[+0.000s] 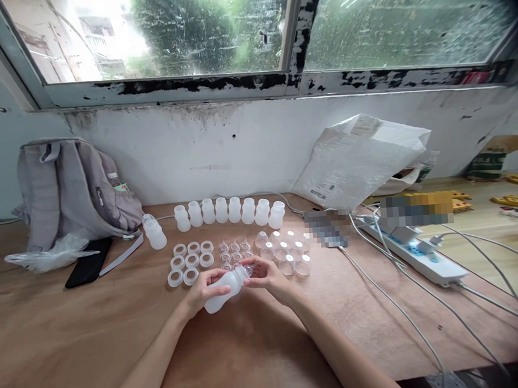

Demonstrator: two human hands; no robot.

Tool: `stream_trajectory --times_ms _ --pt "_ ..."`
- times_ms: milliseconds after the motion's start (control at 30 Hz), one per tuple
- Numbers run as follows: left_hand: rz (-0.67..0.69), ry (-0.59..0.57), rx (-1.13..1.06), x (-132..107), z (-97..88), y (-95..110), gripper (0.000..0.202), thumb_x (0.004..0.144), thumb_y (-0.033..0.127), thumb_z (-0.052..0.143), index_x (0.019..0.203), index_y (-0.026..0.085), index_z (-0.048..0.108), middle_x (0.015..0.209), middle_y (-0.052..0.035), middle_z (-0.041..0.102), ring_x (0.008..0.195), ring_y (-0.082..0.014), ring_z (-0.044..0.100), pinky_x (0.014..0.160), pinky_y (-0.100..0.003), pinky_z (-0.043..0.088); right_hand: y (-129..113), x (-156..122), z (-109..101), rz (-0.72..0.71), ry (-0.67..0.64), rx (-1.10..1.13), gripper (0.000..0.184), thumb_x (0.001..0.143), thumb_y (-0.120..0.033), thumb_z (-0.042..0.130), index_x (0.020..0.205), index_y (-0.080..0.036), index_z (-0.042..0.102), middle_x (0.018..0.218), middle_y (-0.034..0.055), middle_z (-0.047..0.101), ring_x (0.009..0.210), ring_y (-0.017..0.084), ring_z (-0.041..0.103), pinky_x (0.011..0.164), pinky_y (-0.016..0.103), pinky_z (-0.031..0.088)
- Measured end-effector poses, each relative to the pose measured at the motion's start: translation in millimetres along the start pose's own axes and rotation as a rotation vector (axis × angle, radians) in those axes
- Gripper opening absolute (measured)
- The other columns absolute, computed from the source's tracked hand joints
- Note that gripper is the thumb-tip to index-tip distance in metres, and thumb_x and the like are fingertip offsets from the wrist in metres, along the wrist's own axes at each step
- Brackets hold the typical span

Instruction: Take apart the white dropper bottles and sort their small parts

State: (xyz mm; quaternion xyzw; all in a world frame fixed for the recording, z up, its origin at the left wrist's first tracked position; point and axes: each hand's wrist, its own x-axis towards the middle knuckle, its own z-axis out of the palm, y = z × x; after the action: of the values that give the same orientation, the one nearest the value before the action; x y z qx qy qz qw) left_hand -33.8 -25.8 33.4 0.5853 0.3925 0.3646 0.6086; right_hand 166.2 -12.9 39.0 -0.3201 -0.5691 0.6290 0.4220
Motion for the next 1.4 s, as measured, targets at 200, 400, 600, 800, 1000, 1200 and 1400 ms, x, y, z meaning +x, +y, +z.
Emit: stream_trajectory --times_ms 200,400,600,800,1000,1200,1400 --pt "-0.096 -0.073 -0.105 -2 -1.9 2 0.029 0.065 0.027 0.060 0.090 0.011 0.060 0.075 -0.0049 0.061 0.063 -0.0143 0.056 0.051 -0.020 0.038 -7 -3 0 0.011 -0.127 0.057 0.041 0.055 -0.018 0.073 0.093 -0.021 0.058 0.105 0.0041 0.057 0.098 0.019 0.051 0.080 0.032 0.043" --pt "-0.217 -0.155 -0.184 -3 -3.3 2 0.032 0.068 0.031 0.056 0.092 0.011 0.058 0.075 -0.0073 0.061 0.061 -0.0167 0.059 0.047 -0.022 0.042 -6 -4 -2 0.045 -0.156 0.116 0.039 0.054 -0.015 0.073 0.089 -0.021 0.058 0.112 0.0053 0.054 0.104 0.021 0.048 0.073 0.030 0.045" --pt "-0.247 -0.256 -0.270 -2 -3.3 1 0.039 0.071 0.037 0.050 0.097 0.009 0.056 0.085 -0.0128 0.062 0.059 -0.0150 0.059 0.045 -0.021 0.043 -8 -5 0 0.070 -0.146 0.139 0.039 0.051 -0.017 0.074 0.085 -0.020 0.056 0.110 0.0057 0.055 0.097 0.020 0.052 0.068 0.028 0.046" --pt "-0.256 -0.253 -0.266 -2 -3.4 0 0.040 0.071 0.036 0.051 0.101 0.009 0.055 0.085 -0.0123 0.062 0.058 -0.0148 0.059 0.045 -0.021 0.044 -10 -5 0 0.027 -0.155 0.097 0.036 0.053 -0.016 0.074 0.085 -0.019 0.057 0.104 0.0042 0.057 0.093 0.017 0.053 0.073 0.026 0.044" --pt "-0.275 -0.256 -0.225 -2 -4.5 0 0.038 0.070 0.033 0.054 0.099 0.009 0.057 0.081 -0.0109 0.062 0.059 -0.0155 0.060 0.046 -0.021 0.044 3 0 -3 0.140 -0.057 -0.144 0.031 0.062 -0.038 0.067 0.079 -0.015 0.054 0.062 -0.0017 0.059 0.048 0.010 0.055 0.042 0.020 0.042" --pt "-0.275 -0.246 -0.204 -1 -3.2 0 0.032 0.069 0.034 0.056 0.091 0.010 0.059 0.077 -0.0093 0.061 0.059 -0.0159 0.059 0.046 -0.022 0.045 0 -2 -4 0.167 -0.029 -0.236 0.036 0.072 -0.048 0.053 0.083 -0.015 0.056 0.063 -0.0005 0.057 0.043 0.008 0.052 0.034 0.016 0.037" --pt "-0.266 -0.225 -0.173 -2 -3.6 2 0.031 0.068 0.035 0.057 0.088 0.011 0.060 0.078 -0.0090 0.062 0.058 -0.0154 0.059 0.046 -0.021 0.044 -5 -4 -1 0.168 -0.144 -0.157 0.035 0.061 -0.037 0.067 0.088 -0.017 0.056 0.072 0.0006 0.058 0.057 0.011 0.056 0.043 0.020 0.046"
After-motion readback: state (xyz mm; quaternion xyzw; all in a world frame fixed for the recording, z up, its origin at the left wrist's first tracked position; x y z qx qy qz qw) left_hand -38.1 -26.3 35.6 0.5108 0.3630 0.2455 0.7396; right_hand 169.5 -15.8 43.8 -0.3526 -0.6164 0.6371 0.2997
